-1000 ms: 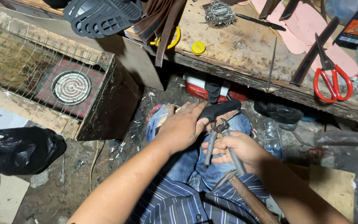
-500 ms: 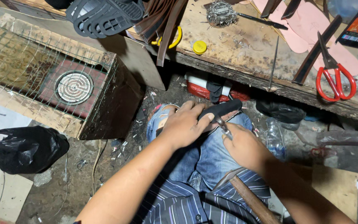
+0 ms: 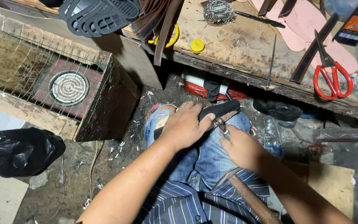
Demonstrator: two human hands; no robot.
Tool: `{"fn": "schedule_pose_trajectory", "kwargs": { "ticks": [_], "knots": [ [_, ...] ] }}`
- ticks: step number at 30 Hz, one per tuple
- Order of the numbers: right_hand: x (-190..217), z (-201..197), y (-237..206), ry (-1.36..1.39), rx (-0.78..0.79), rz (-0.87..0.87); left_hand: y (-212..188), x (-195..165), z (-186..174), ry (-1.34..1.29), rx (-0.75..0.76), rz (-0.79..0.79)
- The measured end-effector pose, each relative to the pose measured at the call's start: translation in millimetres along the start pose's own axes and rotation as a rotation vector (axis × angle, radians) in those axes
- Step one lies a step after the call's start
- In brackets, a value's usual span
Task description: The person sits on the floor of a shoemaking workshop and lasts a shoe: they pull the shoe upper over the insole, use pincers to grip and stretch the upper material, and hammer the edges to secure it, working the shoe on their lap and turning it to treat different sides.
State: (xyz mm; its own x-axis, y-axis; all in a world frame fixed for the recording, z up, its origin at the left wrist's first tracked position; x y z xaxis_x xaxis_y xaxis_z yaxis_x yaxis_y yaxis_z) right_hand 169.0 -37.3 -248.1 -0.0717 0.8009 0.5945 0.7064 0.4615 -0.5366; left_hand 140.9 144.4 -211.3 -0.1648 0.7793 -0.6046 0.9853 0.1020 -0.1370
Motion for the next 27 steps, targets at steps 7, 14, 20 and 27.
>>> {"fn": "schedule_pose_trajectory", "kwargs": {
  "ticks": [7, 14, 20, 27],
  "knots": [
    [4.6, 3.8, -5.4, 0.506, 0.201, 0.209, -2.0, -12.4, -0.5, 0.128, -0.129, 0.130],
    [25.7, -14.2, -8.5, -0.270, -0.130, -0.233, 15.2, 6.0, -0.9, -0.033, -0.020, 0.003],
    [54.5, 34.5, -44.3, -0.428, -0.199, -0.507, 15.5, -4.5, 2.1, 0.043, -0.025, 0.095],
    [66.3, 68.4, -66.9, -0.111, 0.035, -0.604, 15.3, -8.1, -4.9, -0.003, -0.085, 0.215]
  ]
}}
Point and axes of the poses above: each hand's wrist, its own y-axis towards the middle knuckle, its own z-axis out of the palm, x = y × z, the point moved 7 cm from there along y, towards the middle knuckle, and after that the axes turned 4 degrees about -x, right-handed, at the moved point
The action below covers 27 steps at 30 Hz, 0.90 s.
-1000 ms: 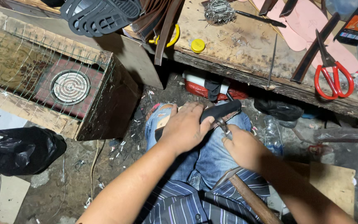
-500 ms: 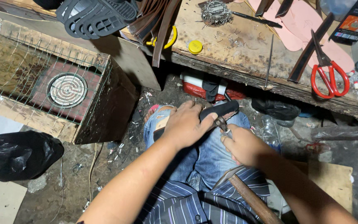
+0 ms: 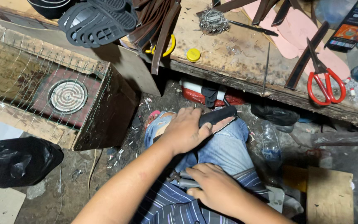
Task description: The person sits on the floor of a shoemaking workshop and lasts a shoe: they pull the shoe upper over the insole, use pincers to grip and stretch the upper material, and hammer the edges to secure it, working the shoe on their lap and turning it to treat different sides.
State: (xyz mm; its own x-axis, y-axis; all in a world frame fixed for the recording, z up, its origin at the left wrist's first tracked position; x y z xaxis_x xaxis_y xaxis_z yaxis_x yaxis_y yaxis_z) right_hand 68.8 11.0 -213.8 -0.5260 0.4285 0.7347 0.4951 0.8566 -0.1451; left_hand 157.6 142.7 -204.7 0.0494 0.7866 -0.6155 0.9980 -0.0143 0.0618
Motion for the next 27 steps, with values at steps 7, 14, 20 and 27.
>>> {"fn": "schedule_pose_trajectory", "kwargs": {
  "ticks": [7, 14, 20, 27],
  "knots": [
    [-94.5, -34.2, -114.7, -0.329, -0.569, 0.103, 12.5, 10.3, 2.5, -0.022, -0.001, -0.116],
    [-246.0, 38.9, -204.2, 0.055, -0.090, 0.931, 4.3, -2.1, -3.7, -0.062, 0.073, 0.017],
    [-221.7, -14.2, -200.4, 0.447, -0.628, 0.854, 1.7, 11.2, 0.5, -0.420, 0.375, -0.089],
    [-132.3, -55.6, -132.9, 0.282, -0.466, 0.853, 9.7, 26.2, 24.3, -0.555, 0.563, -0.242]
  ]
}}
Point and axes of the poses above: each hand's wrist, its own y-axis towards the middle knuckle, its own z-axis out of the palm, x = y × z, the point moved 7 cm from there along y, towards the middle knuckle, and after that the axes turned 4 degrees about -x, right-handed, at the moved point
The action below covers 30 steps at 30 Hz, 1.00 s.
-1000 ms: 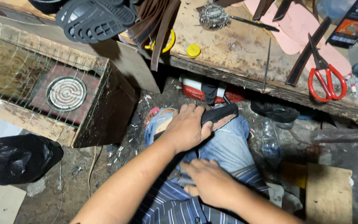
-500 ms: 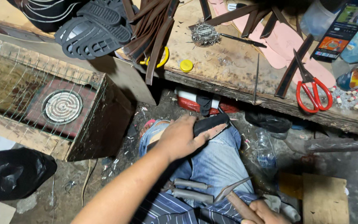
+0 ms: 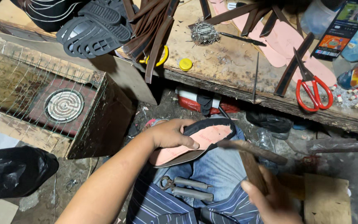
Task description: The person sits on the floor of a shoemaking workshop and lasts a shoe: they pull the shoe upper over the insole, use pincers to grip and stretch the upper material, and hammer the edges to secure it, working the shoe on their lap and turning it to treat different sides.
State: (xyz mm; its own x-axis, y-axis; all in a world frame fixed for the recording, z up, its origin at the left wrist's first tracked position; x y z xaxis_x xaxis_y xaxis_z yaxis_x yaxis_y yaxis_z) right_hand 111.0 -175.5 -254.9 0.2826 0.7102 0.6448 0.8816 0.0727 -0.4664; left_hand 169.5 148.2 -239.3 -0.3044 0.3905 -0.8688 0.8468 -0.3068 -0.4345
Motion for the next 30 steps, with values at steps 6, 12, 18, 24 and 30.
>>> {"fn": "schedule_pose_trajectory", "kwargs": {
  "ticks": [6, 12, 18, 24, 30],
  "knots": [
    [73.7, 19.3, 22.4, -0.185, -0.210, -0.426, -1.2, -5.6, 0.7, 0.008, -0.017, -0.007],
    [109.8, 5.4, 23.6, -0.200, -0.116, -0.698, -38.9, -17.0, -15.1, 0.448, -0.247, 0.043],
    [131.9, -14.3, -6.6, 0.191, -0.159, -0.567, -82.4, -6.1, -24.5, 0.308, -0.295, 0.088],
    [120.9, 26.0, 18.8, -0.289, 0.074, -0.389, -91.3, -6.0, -28.2, 0.364, -0.349, -0.013],
    [139.0, 15.3, 0.0, -0.016, -0.011, -0.485, -94.8, -2.8, -28.7, 0.373, -0.379, -0.007]
  ]
}}
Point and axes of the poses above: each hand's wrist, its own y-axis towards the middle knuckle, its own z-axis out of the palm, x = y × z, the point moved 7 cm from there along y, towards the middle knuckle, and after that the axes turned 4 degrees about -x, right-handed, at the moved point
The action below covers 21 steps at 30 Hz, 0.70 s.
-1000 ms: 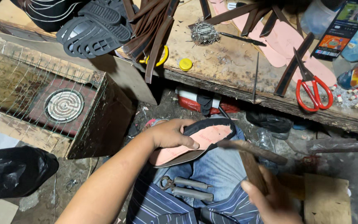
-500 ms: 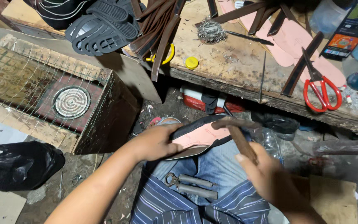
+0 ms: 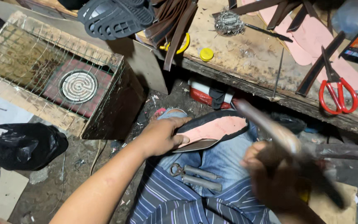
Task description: The person sits on the floor of a shoemaking workshop and lasts a shoe: they pull the shoe upper over the insole, use pincers to grip and stretch the upper material, and hammer the edges to secure it, working the shoe on their lap and turning it to treat different sides.
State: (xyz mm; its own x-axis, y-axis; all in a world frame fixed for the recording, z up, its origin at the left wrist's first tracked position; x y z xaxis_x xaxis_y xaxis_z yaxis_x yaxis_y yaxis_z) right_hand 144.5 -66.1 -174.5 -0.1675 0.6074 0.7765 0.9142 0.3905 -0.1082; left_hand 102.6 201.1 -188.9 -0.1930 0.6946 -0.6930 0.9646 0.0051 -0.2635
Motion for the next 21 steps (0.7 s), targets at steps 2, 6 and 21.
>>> {"fn": "schedule_pose_trajectory", "kwargs": {
  "ticks": [2, 6, 21],
  "knots": [
    [-5.7, 25.3, 3.8, -0.197, 0.225, 0.157, -0.2, 4.7, 4.7, 0.012, 0.003, -0.030],
    [22.2, 28.6, 0.7, -0.250, 0.168, -0.125, -0.2, 1.5, 3.0, 0.009, -0.048, 0.078],
    [-130.0, 41.6, -115.1, 0.266, 0.592, 0.133, 33.7, -44.4, 32.6, -0.065, -0.068, 0.303]
  ]
}}
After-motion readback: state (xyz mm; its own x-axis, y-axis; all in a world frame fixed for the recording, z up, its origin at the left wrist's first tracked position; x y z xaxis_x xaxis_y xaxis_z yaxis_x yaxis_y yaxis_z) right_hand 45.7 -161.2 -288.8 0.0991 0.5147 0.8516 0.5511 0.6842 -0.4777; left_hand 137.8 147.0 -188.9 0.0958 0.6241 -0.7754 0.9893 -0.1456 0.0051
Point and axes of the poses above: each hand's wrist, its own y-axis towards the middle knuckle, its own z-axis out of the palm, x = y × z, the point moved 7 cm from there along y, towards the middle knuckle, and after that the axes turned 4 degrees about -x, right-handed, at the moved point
